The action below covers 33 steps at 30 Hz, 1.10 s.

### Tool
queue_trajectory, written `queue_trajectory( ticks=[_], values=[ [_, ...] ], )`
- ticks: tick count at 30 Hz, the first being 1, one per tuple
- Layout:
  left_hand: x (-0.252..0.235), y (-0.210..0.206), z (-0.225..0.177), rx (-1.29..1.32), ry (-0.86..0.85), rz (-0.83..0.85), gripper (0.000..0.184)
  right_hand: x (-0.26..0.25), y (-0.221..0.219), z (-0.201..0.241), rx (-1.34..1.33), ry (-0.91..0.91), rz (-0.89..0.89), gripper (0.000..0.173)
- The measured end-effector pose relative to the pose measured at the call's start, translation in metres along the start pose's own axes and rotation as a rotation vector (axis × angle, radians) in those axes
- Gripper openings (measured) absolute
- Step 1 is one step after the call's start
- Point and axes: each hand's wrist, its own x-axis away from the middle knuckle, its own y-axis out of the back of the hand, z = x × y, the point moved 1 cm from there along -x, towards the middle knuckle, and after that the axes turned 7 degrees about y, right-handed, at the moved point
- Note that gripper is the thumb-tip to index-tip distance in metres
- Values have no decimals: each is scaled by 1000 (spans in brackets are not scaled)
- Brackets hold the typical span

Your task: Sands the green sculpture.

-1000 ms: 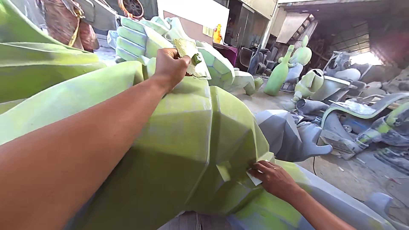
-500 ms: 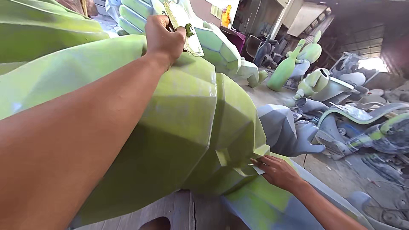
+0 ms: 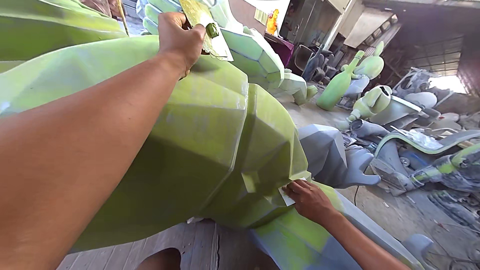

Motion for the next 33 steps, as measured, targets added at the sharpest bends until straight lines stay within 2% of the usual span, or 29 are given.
queue_trajectory(
  ticks=[2, 6, 8, 12, 17, 19, 24, 29, 31, 33],
  values=[
    [1, 0, -2, -3, -1, 1, 16, -3, 10, -8, -19, 28, 12, 28],
    [-2, 1, -1, 20, -3, -10, 15, -19, 8, -17, -2, -9, -231, 34],
    [-3, 1, 1, 35, 2, -17, 15, -22, -4, -13, 27, -33, -260, 36],
    [-2, 1, -2, 45, 14, -16, 14, -16, -22, -1, 42, -17, -210, 37],
    [2, 1, -5, -19, 12, -4, 21, -19, -5, 8, -49, -81, 7, 33],
    [0, 2, -2, -39, 15, -14, 20, -15, -1, 9, -78, -78, 41, 33],
    [-1, 2, -2, 34, 14, -23, 17, 2, -4, 8, -64, -11, -10, 37],
    [0, 3, -3, 89, 45, -27, 13, 1, 10, 2, -40, 38, 46, 28],
    [0, 2, -4, 76, 46, -24, 15, 2, 16, -5, -68, 31, -24, 30],
    [0, 2, -3, 36, 47, -24, 16, -3, 21, -13, -62, 3, -118, 39]
  ],
)
